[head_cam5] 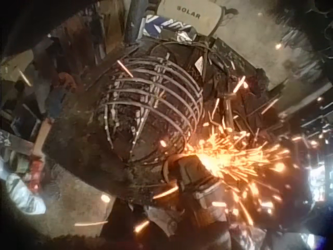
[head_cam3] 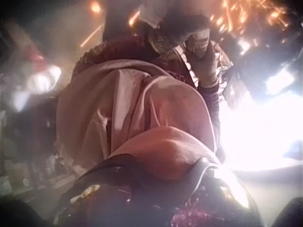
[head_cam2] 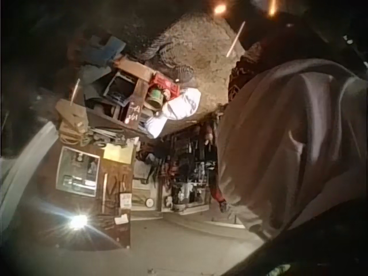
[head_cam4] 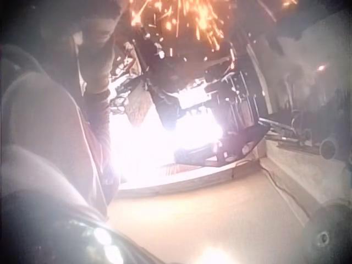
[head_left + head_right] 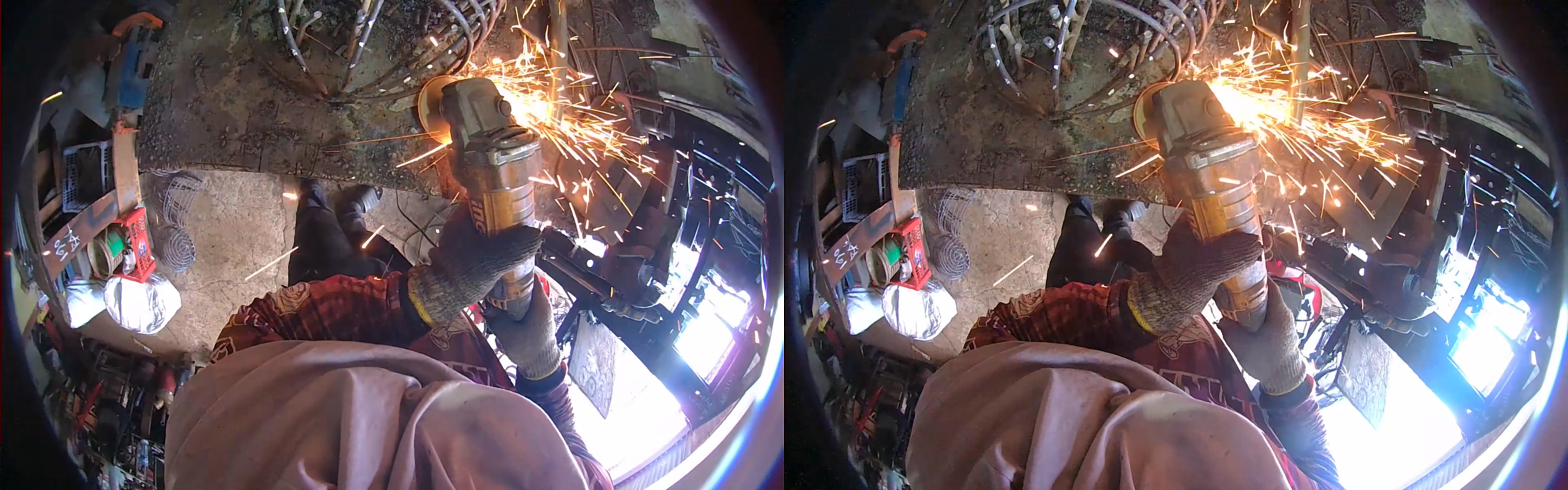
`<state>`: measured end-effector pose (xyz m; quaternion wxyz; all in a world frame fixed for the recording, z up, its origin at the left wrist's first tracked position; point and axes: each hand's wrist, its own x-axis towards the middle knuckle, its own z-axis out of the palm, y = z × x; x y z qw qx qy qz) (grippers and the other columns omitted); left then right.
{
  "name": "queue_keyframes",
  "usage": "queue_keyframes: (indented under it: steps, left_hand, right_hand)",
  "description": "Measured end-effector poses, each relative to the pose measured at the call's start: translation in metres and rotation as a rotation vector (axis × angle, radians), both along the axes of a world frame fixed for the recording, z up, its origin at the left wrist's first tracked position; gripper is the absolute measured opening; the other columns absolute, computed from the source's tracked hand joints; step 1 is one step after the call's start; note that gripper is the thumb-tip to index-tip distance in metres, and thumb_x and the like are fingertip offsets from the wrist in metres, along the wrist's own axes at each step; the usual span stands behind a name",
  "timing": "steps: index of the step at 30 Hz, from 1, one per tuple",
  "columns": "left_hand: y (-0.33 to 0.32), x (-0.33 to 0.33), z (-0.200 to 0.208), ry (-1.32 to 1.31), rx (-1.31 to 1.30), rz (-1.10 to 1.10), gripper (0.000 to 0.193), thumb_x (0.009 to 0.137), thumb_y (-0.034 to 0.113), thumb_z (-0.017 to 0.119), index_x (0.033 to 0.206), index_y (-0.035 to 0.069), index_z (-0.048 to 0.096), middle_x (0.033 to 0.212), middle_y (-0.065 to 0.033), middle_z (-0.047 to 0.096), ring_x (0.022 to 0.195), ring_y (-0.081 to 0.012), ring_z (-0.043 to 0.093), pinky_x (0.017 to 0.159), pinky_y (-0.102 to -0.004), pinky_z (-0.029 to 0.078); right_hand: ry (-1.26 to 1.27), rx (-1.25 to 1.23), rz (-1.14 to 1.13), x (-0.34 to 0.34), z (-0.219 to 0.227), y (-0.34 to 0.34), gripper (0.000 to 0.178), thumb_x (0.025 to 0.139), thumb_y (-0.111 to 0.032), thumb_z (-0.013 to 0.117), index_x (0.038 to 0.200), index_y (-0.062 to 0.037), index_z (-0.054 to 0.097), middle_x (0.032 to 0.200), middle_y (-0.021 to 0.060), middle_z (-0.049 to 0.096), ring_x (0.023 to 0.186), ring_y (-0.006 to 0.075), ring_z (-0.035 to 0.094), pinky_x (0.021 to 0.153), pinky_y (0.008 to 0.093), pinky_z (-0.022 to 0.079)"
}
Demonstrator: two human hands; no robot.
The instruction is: The person welds metal rods onto a circular metal frame using a welding tool and then uses an angle grinder to smooth the joints.
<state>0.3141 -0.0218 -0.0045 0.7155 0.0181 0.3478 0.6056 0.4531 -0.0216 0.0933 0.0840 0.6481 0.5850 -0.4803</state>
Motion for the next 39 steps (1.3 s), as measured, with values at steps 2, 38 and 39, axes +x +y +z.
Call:
queue_keyframes:
  steps: [2,38,39]
  left_hand:
    - [0.001,0.003,-0.004,-0.072,0.038,0.090,0.027,0.090,0.008,0.077,0.114,0.003,0.065,0.099,-0.0101,0.074,0.087,-0.0195,0.072,0.077,-0.0343,0.061]
    - [0.002,-0.010,-0.005,-0.208,0.064,0.034,0.040,0.088,0.012,0.081,0.122,0.004,0.061,0.101,-0.0057,0.071,0.085,-0.0165,0.071,0.076,-0.0335,0.060]
    - [0.001,-0.005,-0.015,-0.153,0.086,0.055,0.042,0.088,0.015,0.082,0.123,0.004,0.062,0.102,-0.0072,0.072,0.088,-0.0172,0.071,0.078,-0.0345,0.060]
  right_hand:
    - [0.012,-0.004,-0.018,0.000,-0.001,0.000,0.058,0.083,-0.004,0.074,0.136,0.0016,0.051,0.121,0.0172,0.071,0.113,0.0270,0.070,0.094,0.0382,0.056]
    - [-0.008,0.222,0.249,0.007,-0.014,-0.004,0.065,0.083,-0.004,0.072,0.143,0.0014,0.048,0.124,0.0203,0.070,0.116,0.0291,0.070,0.095,0.0397,0.055]
    - [-0.012,0.115,0.085,-0.004,-0.010,-0.002,0.065,0.083,-0.004,0.072,0.143,0.0012,0.048,0.123,0.0204,0.070,0.115,0.0295,0.070,0.095,0.0399,0.055]
